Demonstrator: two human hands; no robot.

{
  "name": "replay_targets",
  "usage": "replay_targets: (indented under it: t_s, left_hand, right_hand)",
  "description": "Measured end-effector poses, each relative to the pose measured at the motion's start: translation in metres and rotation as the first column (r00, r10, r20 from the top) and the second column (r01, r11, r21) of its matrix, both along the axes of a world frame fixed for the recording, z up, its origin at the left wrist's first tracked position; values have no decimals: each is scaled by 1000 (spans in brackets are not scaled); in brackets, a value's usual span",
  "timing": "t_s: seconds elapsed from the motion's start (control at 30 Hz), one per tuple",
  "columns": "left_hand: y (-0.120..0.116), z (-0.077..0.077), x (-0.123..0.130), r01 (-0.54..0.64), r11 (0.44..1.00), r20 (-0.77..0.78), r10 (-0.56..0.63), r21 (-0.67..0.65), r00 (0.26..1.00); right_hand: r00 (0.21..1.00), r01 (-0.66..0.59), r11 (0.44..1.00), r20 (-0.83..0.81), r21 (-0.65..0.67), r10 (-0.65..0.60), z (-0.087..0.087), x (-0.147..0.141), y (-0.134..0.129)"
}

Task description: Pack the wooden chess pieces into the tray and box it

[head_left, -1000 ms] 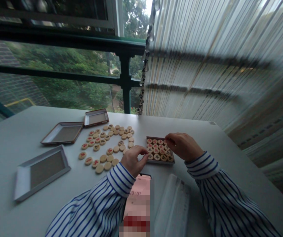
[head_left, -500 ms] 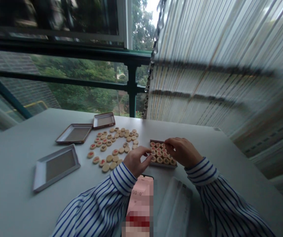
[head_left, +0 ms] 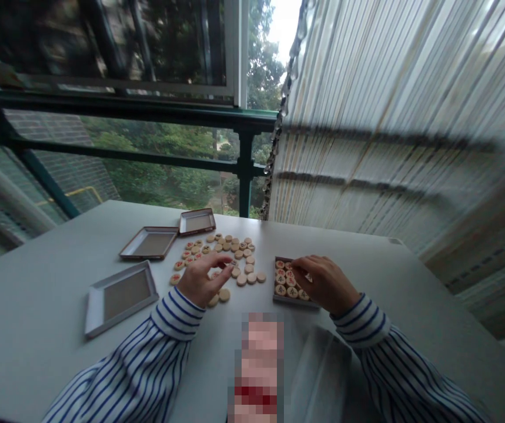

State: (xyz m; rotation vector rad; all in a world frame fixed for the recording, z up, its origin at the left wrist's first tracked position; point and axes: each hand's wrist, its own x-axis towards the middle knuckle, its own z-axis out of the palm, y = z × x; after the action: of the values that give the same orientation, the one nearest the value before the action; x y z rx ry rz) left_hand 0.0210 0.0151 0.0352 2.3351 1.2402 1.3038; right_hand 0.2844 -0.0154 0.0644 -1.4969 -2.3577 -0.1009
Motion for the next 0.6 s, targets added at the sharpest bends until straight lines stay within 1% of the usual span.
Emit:
replay_targets:
  t_s: [0.1, 0.17, 0.2, 0.27, 0.33, 0.43, 0.6]
  left_hand:
    - [4, -5, -19, -59, 998, 34, 60, -22, 998]
    - [5, -10, -31, -78, 996, 54, 81, -46, 995]
    - [6, -13, -36, -107, 993, 71, 111, -57, 991]
    - [7, -17, -45, -165, 983, 96, 171, -76, 981]
    - [6, -21, -51, -199, 977, 104, 205, -72, 973]
    - [5, -26, -57, -206, 977, 102, 210, -47, 972]
    - [3, -39, -62, -201, 978, 99, 206, -54, 974]
  right_hand:
    - [999, -20, 1000, -39, 15, 21, 0, -6, -3]
    - [998, -31, 999, -53, 27, 32, -1, -10, -5]
    - [998, -39, 999, -56, 30, 41, -1, -13, -6]
    - [996, -60, 998, -56, 33, 62, -2, -20, -8]
    - [995, -88, 996, -54, 32, 90, -1, -28, -8]
    - [992, -118, 993, -43, 31, 119, 1, -41, -8]
    - [985, -171, 985, -11, 7, 171, 9, -62, -2]
